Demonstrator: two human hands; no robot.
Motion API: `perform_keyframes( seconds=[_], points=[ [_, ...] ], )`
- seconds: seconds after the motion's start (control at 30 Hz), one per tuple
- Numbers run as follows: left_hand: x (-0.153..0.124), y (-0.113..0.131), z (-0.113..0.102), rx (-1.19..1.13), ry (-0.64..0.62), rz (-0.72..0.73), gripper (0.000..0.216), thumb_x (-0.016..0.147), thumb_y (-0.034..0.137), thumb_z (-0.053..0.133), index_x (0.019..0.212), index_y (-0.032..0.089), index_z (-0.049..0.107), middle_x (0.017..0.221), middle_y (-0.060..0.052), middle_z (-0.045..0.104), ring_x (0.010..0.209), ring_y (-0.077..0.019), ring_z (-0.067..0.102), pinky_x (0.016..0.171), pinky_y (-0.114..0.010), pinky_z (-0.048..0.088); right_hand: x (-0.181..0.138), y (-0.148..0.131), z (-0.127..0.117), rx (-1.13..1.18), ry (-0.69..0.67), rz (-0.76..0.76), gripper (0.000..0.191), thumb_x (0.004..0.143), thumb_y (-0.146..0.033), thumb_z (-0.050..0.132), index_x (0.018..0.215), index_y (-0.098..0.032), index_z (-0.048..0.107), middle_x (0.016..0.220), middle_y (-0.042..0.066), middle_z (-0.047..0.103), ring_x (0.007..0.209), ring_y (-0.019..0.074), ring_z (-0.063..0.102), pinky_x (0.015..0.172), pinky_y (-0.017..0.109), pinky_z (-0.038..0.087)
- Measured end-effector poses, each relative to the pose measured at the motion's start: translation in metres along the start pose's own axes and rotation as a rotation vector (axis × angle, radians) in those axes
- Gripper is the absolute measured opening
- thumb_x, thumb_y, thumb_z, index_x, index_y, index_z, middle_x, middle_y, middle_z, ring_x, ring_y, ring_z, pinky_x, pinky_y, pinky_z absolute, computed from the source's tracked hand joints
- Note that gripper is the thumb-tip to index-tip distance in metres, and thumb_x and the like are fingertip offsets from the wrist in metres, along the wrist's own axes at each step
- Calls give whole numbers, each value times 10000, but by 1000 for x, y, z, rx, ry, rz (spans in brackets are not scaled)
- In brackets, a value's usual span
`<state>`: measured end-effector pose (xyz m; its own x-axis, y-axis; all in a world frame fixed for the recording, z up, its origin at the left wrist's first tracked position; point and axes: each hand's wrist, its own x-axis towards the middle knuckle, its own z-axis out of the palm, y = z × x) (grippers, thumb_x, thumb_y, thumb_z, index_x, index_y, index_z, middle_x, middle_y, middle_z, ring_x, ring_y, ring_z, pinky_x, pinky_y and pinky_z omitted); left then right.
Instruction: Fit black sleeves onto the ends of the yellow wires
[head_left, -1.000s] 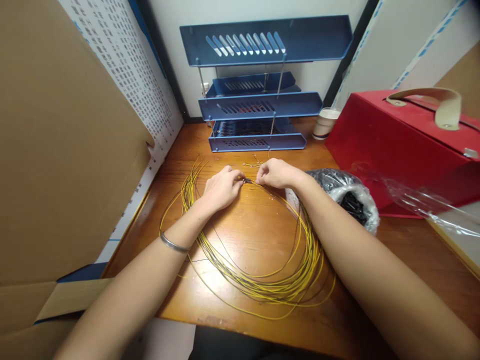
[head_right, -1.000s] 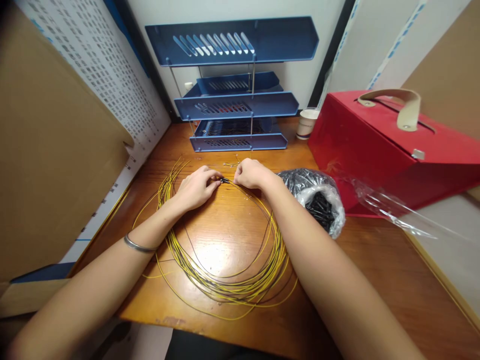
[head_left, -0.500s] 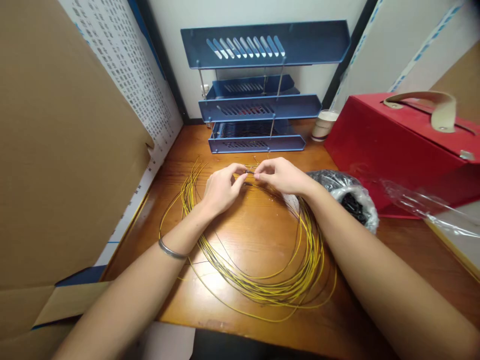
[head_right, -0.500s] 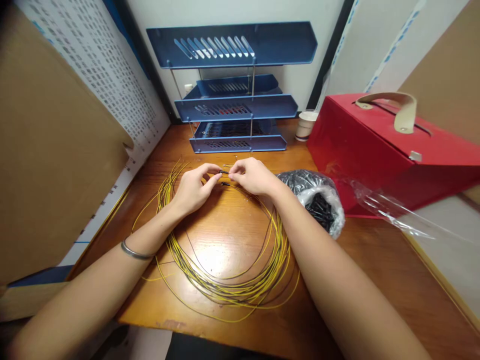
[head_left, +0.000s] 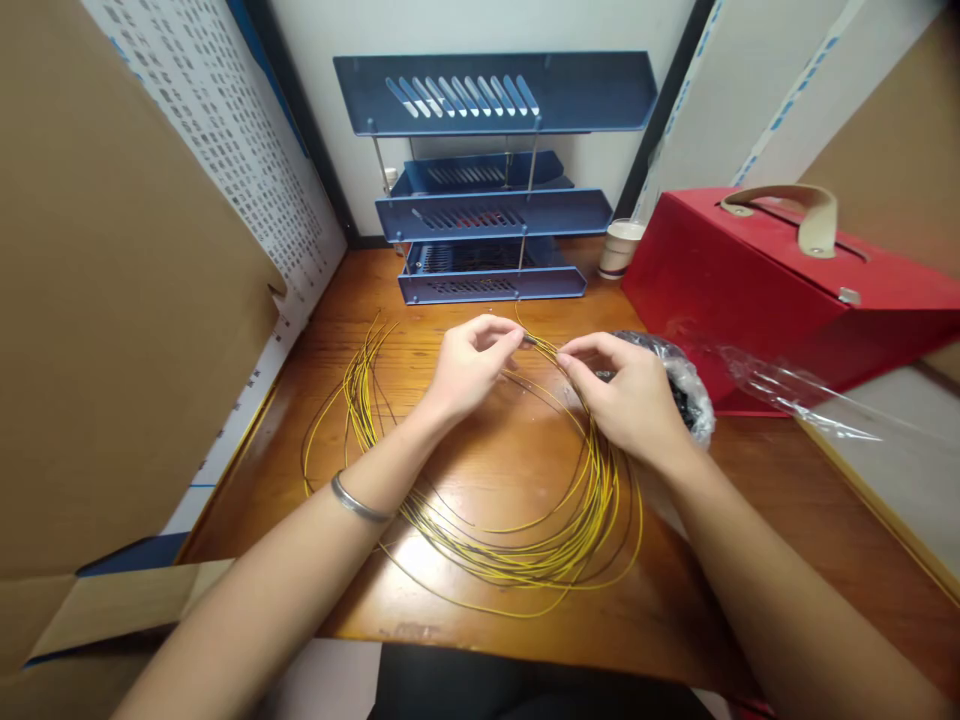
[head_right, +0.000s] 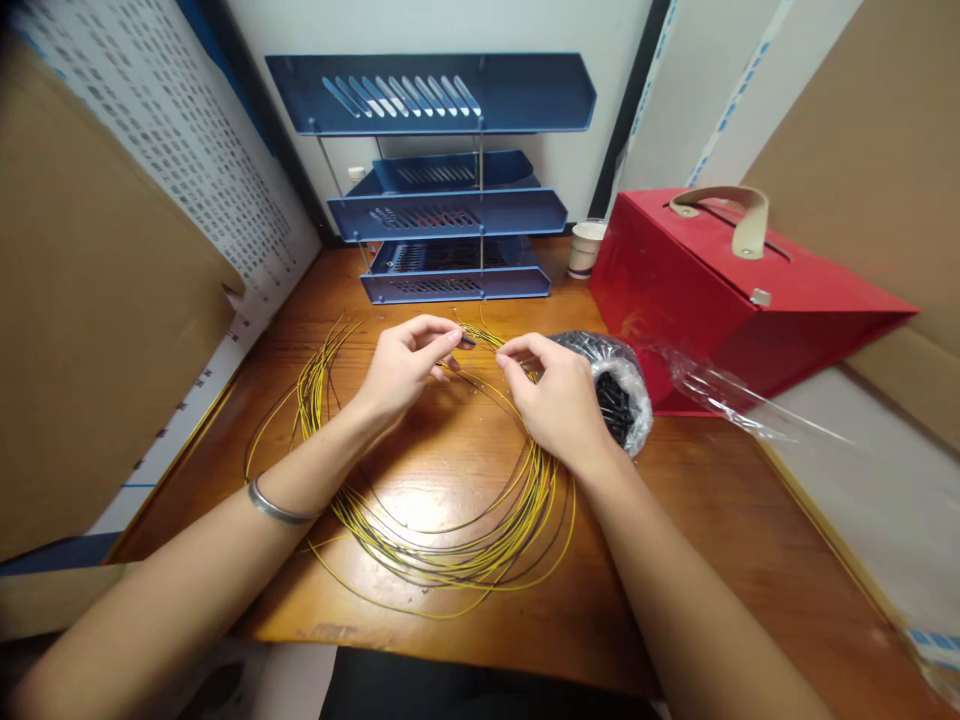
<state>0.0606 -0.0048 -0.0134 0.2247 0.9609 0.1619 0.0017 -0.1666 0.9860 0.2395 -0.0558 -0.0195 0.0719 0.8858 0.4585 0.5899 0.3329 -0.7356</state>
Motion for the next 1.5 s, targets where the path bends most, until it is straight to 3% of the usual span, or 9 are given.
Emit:
perform_keyframes(
  seconds=[0.3,0.53,0.73,1.5],
  points=[
    [-16,-18,-15,-259,-36,-174,325,686,360,829,801,119,643,840,-91,770,589,-106,637,518,-210,516,-8,2,10,-28,3,-115,60,900,-191,633,891,-188,693,843,17,721,704,160,625,660,302,460],
    [-15,-21,-14,-417,-108,-187,286,685,316,833,779,121,645,806,-80,768,586,-107,649,509,-204,515,-11,1,11,-42,48,-232,58,909,-160,634,892,-189,682,839,28,649,787,174,585,698,319,435],
    [-18,-20,-13,-497,-133,-189,237,693,281,830,771,128,667,774,-49,768,565,-92,646,515,-191,517,-13,-7,9,5,97,-252,70,891,-139,659,874,-187,708,792,18,627,716,153,555,673,305,448],
    [-19,-17,-11,-465,-186,-260,258,666,290,847,728,131,654,745,-42,759,557,-85,628,535,-198,504,-17,-13,11,8,40,-188,56,887,-188,656,857,-205,701,784,27,623,716,170,554,660,318,442]
  ],
)
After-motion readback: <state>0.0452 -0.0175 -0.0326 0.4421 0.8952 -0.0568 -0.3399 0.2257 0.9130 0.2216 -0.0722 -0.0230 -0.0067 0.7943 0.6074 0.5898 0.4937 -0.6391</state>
